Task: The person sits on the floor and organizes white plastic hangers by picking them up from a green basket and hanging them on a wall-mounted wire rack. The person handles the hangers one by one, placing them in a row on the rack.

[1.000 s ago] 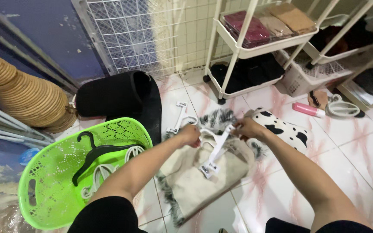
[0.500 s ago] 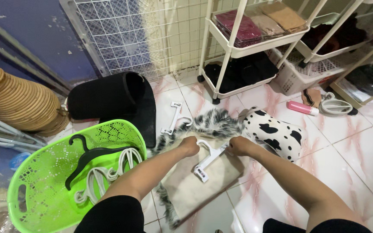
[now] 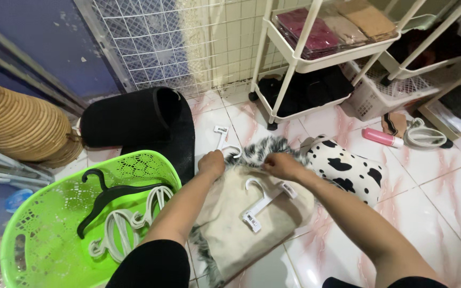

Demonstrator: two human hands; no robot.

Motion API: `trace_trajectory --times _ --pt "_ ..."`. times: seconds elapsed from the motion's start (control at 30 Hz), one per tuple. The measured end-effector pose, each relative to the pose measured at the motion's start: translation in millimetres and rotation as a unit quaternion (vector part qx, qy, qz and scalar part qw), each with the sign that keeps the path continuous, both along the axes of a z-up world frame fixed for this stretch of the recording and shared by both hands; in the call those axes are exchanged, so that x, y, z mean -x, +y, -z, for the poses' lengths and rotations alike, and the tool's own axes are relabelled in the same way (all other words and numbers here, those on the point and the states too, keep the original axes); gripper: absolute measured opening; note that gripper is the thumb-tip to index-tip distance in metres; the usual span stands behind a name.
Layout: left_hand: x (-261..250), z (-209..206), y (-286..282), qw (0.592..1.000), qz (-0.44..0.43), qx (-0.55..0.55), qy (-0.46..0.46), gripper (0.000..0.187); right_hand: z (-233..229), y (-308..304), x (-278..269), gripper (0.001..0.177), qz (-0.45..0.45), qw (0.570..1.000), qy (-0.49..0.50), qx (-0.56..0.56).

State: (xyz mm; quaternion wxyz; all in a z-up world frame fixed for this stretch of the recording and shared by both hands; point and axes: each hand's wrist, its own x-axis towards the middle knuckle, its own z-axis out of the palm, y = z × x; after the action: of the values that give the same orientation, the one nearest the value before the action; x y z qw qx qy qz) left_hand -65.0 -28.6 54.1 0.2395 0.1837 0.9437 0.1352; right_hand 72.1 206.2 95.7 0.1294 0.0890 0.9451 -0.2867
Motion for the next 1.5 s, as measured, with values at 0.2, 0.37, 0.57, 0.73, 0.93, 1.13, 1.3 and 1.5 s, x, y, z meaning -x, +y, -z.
trace_trajectory --times 0.2,0.37,0.57,0.73,0.93,1.13,1.3,1.5 --pt "14 35 6 0.998 -0.015 0.038 0.04 0.028 8 -41 26 0.027 -0.02 0.998 0.012 0.057" --pt "18 57 12 0.998 -0.016 0.05 0.035 0.032 30 -47 40 0.026 -0.027 0.997 0.017 0.077" --pt "19 56 11 0.998 -0.001 0.067 0.013 0.03 38 -45 43 0.025 -0.018 0.997 -0.015 0.08" --pt "18 16 17 0.996 -0.085 0.019 -0.024 0.035 29 -39 36 0.026 -0.006 0.997 -0.016 0.079" --pt "16 -37 17 0.985 -0.133 -0.076 -0.082 0.055 22 -20 32 0.03 0.012 0.998 0.023 0.052" --pt "36 3 20 0.98 -0.017 -0.196 -0.027 0.051 17 8 28 0.039 0.067 0.989 0.12 0.062" --pt "20 13 17 0.878 -0.025 -0.34 -0.335 0.037 -9 26 17 0.068 0.167 0.968 0.156 0.105" --pt "-44 26 16 0.769 -0.101 -0.325 -0.541 0.035 -28 40 -15 0.059 0.123 0.951 0.052 0.277"
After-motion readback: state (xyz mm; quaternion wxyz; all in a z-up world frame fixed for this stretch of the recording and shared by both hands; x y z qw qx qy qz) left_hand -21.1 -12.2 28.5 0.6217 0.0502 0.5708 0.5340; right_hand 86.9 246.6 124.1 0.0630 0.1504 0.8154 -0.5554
